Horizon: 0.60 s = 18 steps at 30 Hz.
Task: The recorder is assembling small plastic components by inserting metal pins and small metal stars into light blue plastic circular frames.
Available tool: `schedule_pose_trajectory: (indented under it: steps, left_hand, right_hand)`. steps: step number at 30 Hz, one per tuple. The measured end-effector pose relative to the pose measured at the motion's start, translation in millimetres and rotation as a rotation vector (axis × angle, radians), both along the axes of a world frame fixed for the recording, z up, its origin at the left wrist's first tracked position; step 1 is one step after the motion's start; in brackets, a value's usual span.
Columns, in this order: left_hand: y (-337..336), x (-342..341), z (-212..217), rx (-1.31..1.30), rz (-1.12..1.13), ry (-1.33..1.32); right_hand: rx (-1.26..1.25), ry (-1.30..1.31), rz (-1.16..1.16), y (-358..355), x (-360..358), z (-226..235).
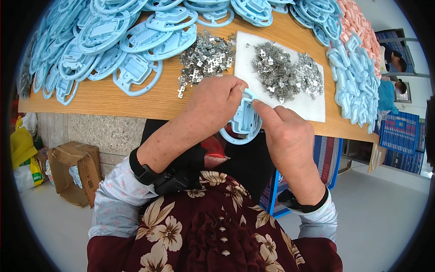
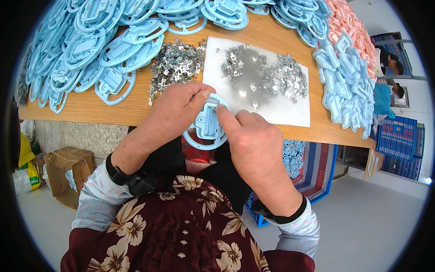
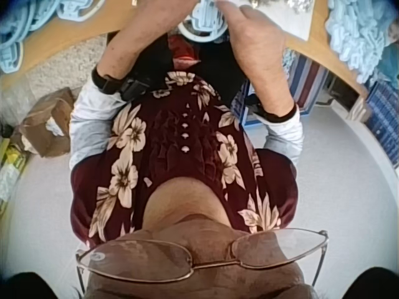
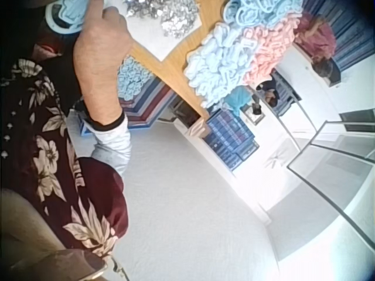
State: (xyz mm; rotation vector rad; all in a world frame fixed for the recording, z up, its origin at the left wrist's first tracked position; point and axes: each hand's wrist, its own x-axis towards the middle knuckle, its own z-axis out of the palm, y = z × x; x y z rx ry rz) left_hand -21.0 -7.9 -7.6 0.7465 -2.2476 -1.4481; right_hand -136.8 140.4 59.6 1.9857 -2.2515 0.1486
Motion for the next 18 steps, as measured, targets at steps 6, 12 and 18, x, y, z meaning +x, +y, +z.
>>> schedule_pose_trajectory:
  steps: [6,12,18]
  left_hand:
    - [3.1,-1.8,-3.3,-0.054,-0.027,0.004]
    - [1.4,0.2,-1.0,-0.017,-0.004,0.026]
    - [-5.2,7.5,3.3,0.339,-0.108,0.03]
  right_hand:
    - [0.143,0.27,0.141,-9.9,10.3,15.4]
    - [0.166,0.226,0.215,-19.1,2.0,22.9]
    - [-0.182,-0.567,-0.307,13.0,-14.5,5.2]
